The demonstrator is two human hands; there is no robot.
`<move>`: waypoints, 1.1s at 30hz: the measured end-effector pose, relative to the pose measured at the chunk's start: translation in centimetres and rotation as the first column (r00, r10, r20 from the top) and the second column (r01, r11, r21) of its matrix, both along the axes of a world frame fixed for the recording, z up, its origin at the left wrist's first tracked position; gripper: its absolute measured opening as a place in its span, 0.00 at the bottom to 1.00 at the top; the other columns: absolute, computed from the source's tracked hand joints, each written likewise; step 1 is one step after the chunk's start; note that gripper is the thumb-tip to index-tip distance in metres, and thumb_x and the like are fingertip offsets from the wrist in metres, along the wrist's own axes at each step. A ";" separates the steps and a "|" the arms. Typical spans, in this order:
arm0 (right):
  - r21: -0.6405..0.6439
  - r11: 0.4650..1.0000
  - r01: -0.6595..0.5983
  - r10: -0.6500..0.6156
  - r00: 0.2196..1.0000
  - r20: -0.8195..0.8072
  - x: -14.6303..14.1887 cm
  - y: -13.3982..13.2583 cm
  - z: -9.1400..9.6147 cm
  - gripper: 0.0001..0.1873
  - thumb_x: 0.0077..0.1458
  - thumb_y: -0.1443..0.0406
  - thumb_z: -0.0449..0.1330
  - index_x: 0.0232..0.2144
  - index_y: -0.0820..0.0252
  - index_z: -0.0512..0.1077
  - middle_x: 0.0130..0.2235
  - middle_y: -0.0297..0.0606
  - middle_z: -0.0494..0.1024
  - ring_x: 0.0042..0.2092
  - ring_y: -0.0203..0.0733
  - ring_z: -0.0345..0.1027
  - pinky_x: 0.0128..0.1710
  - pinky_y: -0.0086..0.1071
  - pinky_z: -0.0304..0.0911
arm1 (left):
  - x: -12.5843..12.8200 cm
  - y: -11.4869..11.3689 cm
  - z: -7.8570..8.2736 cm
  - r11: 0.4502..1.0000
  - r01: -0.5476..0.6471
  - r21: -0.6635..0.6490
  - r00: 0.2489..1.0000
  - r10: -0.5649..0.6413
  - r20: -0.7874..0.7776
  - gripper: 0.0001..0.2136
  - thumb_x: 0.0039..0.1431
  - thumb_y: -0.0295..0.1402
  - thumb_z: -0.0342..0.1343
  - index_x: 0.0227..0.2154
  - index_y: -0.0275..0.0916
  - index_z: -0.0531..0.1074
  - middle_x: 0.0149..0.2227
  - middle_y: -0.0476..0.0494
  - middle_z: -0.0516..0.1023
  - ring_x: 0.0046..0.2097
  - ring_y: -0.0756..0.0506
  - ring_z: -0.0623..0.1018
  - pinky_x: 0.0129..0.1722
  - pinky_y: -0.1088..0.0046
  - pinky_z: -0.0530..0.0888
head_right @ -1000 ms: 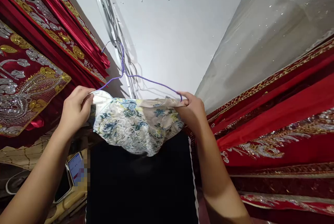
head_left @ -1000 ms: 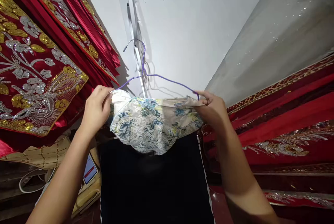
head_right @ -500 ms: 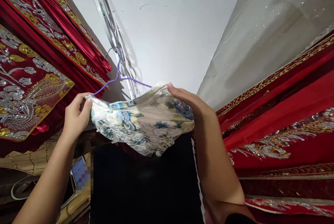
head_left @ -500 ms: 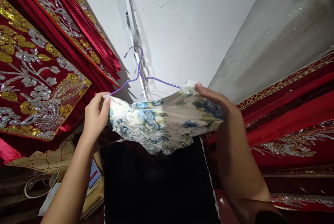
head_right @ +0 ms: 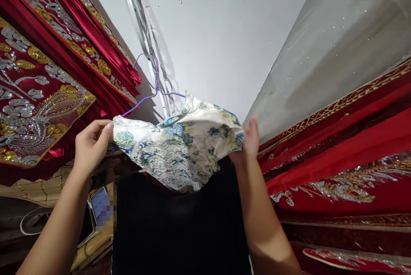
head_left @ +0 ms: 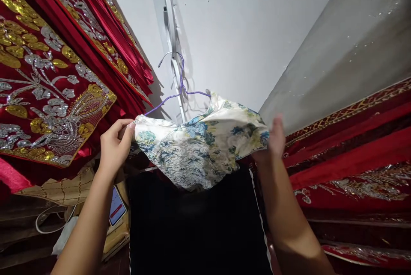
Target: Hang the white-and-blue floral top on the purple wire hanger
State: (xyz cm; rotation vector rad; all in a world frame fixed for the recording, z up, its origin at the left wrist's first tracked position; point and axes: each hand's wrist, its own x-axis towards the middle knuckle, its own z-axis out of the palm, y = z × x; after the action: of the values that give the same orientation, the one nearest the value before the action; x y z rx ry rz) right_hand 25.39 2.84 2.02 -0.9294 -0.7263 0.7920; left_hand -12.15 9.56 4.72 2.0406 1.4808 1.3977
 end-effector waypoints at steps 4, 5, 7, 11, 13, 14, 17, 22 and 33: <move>0.059 0.997 -0.040 0.049 0.986 -0.162 0.2 0.2 2.8 0.22 0.51 0.48 0.65 0.37 0.60 0.79 0.41 0.45 0.82 0.47 0.57 0.76 0.44 0.47 0.73 | 0.6 -0.1 0.7 0.997 -0.031 0.068 0.999 0.033 -0.028 0.13 0.65 0.41 0.53 0.43 0.39 0.76 0.37 0.47 0.79 0.36 0.48 0.75 0.37 0.74 0.70; 0.085 0.996 -0.013 0.026 0.988 -0.155 -0.1 0.3 3.6 0.20 0.52 0.50 0.65 0.38 0.59 0.79 0.42 0.44 0.82 0.47 0.55 0.76 0.46 0.47 0.73 | 0.8 -0.1 1.0 0.997 -0.021 0.075 0.999 0.023 -0.035 0.13 0.66 0.41 0.52 0.43 0.39 0.76 0.37 0.47 0.78 0.37 0.48 0.74 0.37 0.74 0.69; 0.135 0.991 0.017 -0.001 0.993 -0.116 -0.9 0.7 5.1 0.20 0.55 0.48 0.62 0.41 0.56 0.78 0.45 0.41 0.82 0.50 0.54 0.75 0.48 0.47 0.73 | 1.3 0.0 1.4 0.998 0.026 0.061 0.999 -0.024 -0.043 0.14 0.67 0.41 0.50 0.44 0.39 0.76 0.37 0.48 0.78 0.37 0.47 0.75 0.38 0.73 0.69; 0.188 0.982 0.028 -0.015 0.997 -0.069 -1.7 0.8 5.8 0.20 0.60 0.48 0.57 0.41 0.53 0.78 0.50 0.38 0.80 0.56 0.54 0.71 0.50 0.47 0.72 | 2.3 -0.2 1.6 0.991 0.134 -0.017 0.991 -0.134 -0.022 0.17 0.68 0.43 0.47 0.46 0.39 0.76 0.40 0.46 0.79 0.41 0.45 0.76 0.41 0.72 0.71; 0.225 0.964 0.143 -0.123 0.988 -0.097 -1.5 0.5 5.4 0.21 0.61 0.48 0.55 0.38 0.55 0.78 0.49 0.39 0.80 0.57 0.53 0.69 0.52 0.47 0.71 | 3.0 -0.5 1.7 0.989 0.145 -0.036 0.989 -0.146 -0.015 0.16 0.67 0.44 0.49 0.46 0.39 0.76 0.41 0.46 0.80 0.43 0.44 0.77 0.42 0.71 0.72; 0.240 0.949 0.203 -0.181 0.977 -0.112 -1.3 0.3 5.2 0.21 0.61 0.48 0.55 0.38 0.56 0.78 0.48 0.40 0.80 0.58 0.53 0.69 0.53 0.46 0.70 | 3.3 -0.6 1.8 0.990 0.138 -0.032 0.990 -0.139 -0.021 0.16 0.66 0.43 0.51 0.46 0.39 0.76 0.41 0.45 0.80 0.43 0.44 0.77 0.43 0.71 0.72; 0.273 0.923 0.272 -0.247 0.961 -0.124 -0.9 0.0 5.1 0.20 0.62 0.51 0.55 0.37 0.58 0.79 0.45 0.42 0.80 0.57 0.52 0.70 0.54 0.45 0.69 | 4.1 -0.8 2.7 0.995 0.102 0.014 0.993 -0.101 -0.067 0.15 0.65 0.42 0.52 0.46 0.39 0.76 0.42 0.45 0.80 0.44 0.44 0.78 0.45 0.70 0.73; 0.295 0.935 0.196 -0.176 0.980 -0.091 -1.3 -0.1 5.9 0.24 0.64 0.50 0.49 0.41 0.57 0.80 0.46 0.46 0.80 0.54 0.54 0.72 0.50 0.49 0.70 | 4.8 -0.6 4.5 0.988 0.054 0.148 0.994 -0.040 -0.097 0.13 0.65 0.39 0.52 0.46 0.39 0.76 0.44 0.44 0.79 0.45 0.44 0.77 0.49 0.68 0.73; 0.335 0.938 0.092 -0.050 0.990 -0.133 -2.6 -0.2 7.2 0.24 0.63 0.50 0.51 0.45 0.57 0.79 0.51 0.48 0.78 0.57 0.57 0.70 0.51 0.53 0.68 | 5.5 -1.6 5.1 0.957 0.054 0.286 0.995 -0.027 -0.095 0.09 0.66 0.35 0.53 0.43 0.41 0.77 0.47 0.42 0.76 0.52 0.42 0.74 0.55 0.61 0.71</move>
State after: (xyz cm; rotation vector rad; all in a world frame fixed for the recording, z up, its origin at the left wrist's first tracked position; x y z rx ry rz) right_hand 22.82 2.60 9.17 -0.5849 -0.6909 0.6279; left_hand -6.62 7.91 9.80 2.3209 1.3243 1.6049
